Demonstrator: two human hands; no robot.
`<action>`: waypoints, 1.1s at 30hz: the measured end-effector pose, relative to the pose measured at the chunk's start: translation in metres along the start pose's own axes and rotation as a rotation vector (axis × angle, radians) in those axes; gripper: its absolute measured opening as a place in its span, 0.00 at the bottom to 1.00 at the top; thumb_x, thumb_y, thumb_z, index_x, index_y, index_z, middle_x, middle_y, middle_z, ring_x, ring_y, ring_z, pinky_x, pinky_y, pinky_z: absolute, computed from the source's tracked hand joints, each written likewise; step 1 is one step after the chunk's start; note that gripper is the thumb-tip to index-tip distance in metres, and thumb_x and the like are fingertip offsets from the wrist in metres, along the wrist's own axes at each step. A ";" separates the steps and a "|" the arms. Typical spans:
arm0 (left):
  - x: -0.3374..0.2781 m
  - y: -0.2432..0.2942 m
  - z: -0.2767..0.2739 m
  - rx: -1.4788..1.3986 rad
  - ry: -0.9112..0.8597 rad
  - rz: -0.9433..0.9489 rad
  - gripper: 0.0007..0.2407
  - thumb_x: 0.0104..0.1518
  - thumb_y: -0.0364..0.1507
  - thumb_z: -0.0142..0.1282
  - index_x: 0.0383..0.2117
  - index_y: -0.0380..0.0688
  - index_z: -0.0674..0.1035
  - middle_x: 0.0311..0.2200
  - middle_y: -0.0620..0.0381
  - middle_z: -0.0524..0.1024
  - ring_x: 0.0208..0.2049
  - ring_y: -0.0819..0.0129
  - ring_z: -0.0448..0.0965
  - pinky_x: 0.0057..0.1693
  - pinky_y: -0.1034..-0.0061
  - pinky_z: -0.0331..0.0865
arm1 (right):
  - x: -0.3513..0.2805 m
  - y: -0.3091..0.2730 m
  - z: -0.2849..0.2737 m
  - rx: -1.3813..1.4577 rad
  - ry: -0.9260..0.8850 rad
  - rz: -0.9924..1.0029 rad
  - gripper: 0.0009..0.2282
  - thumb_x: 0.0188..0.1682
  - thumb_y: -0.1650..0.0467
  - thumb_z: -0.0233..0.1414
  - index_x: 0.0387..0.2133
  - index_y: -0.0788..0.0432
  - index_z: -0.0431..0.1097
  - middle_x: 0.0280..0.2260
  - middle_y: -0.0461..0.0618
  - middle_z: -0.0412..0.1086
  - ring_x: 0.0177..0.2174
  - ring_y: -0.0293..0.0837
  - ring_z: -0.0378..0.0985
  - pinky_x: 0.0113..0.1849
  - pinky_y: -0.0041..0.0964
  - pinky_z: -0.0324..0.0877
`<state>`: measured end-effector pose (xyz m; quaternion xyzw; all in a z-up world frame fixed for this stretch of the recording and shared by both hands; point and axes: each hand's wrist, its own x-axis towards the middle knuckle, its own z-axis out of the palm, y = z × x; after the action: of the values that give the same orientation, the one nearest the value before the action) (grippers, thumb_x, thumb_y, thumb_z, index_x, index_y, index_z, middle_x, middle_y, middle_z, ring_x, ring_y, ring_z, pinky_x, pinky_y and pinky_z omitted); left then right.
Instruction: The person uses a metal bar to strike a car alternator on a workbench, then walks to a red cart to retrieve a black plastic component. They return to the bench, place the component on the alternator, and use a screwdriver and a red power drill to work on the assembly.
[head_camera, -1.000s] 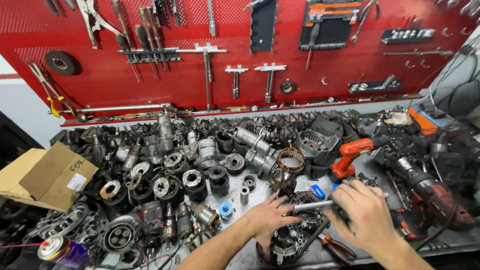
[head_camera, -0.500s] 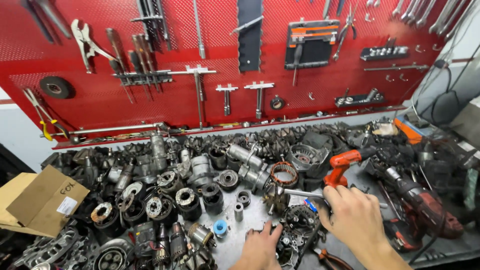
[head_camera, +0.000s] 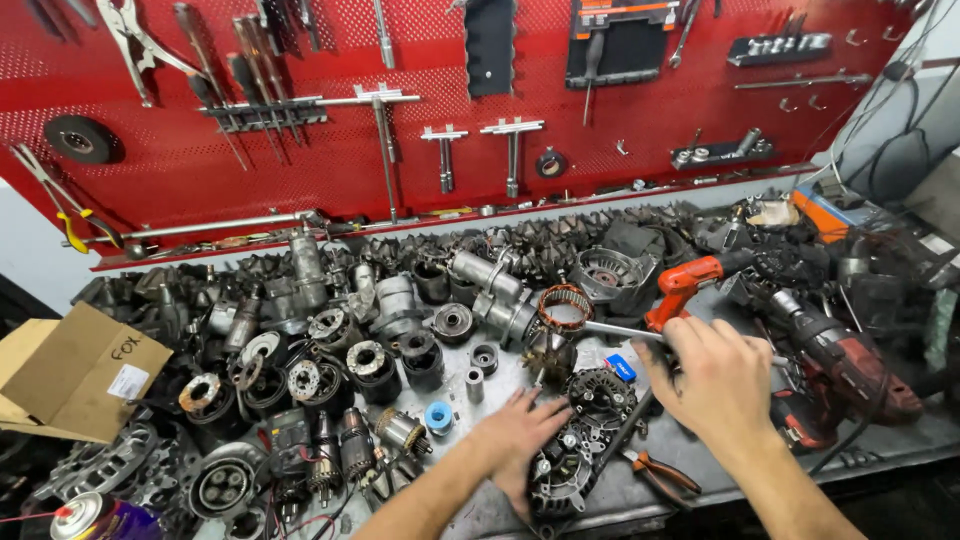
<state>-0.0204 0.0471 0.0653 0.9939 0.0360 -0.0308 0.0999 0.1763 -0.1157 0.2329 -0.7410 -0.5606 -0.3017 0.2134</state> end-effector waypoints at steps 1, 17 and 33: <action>-0.003 -0.005 -0.002 -0.005 -0.003 0.000 0.66 0.15 0.57 0.77 0.67 0.32 0.54 0.71 0.37 0.51 0.69 0.29 0.48 0.71 0.46 0.45 | -0.002 0.002 0.002 0.001 -0.005 0.001 0.13 0.43 0.59 0.58 0.25 0.55 0.70 0.24 0.45 0.70 0.29 0.49 0.74 0.32 0.51 0.62; -0.022 0.079 -0.021 -0.211 0.074 -0.606 0.61 0.24 0.52 0.77 0.70 0.41 0.53 0.55 0.39 0.65 0.58 0.34 0.61 0.60 0.52 0.67 | 0.013 -0.002 -0.009 0.123 -0.009 -0.285 0.16 0.32 0.60 0.64 0.26 0.54 0.68 0.27 0.47 0.68 0.33 0.51 0.72 0.37 0.49 0.63; -0.029 0.074 -0.012 -0.279 0.190 -0.593 0.62 0.22 0.52 0.77 0.69 0.42 0.53 0.63 0.35 0.58 0.63 0.25 0.56 0.66 0.46 0.60 | 0.034 0.049 0.018 -0.179 0.230 -0.439 0.26 0.47 0.44 0.55 0.17 0.51 0.64 0.17 0.44 0.59 0.23 0.46 0.68 0.35 0.46 0.59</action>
<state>-0.0429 -0.0242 0.0935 0.9153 0.3365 0.0393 0.2178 0.2332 -0.0940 0.2445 -0.5783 -0.6511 -0.4716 0.1387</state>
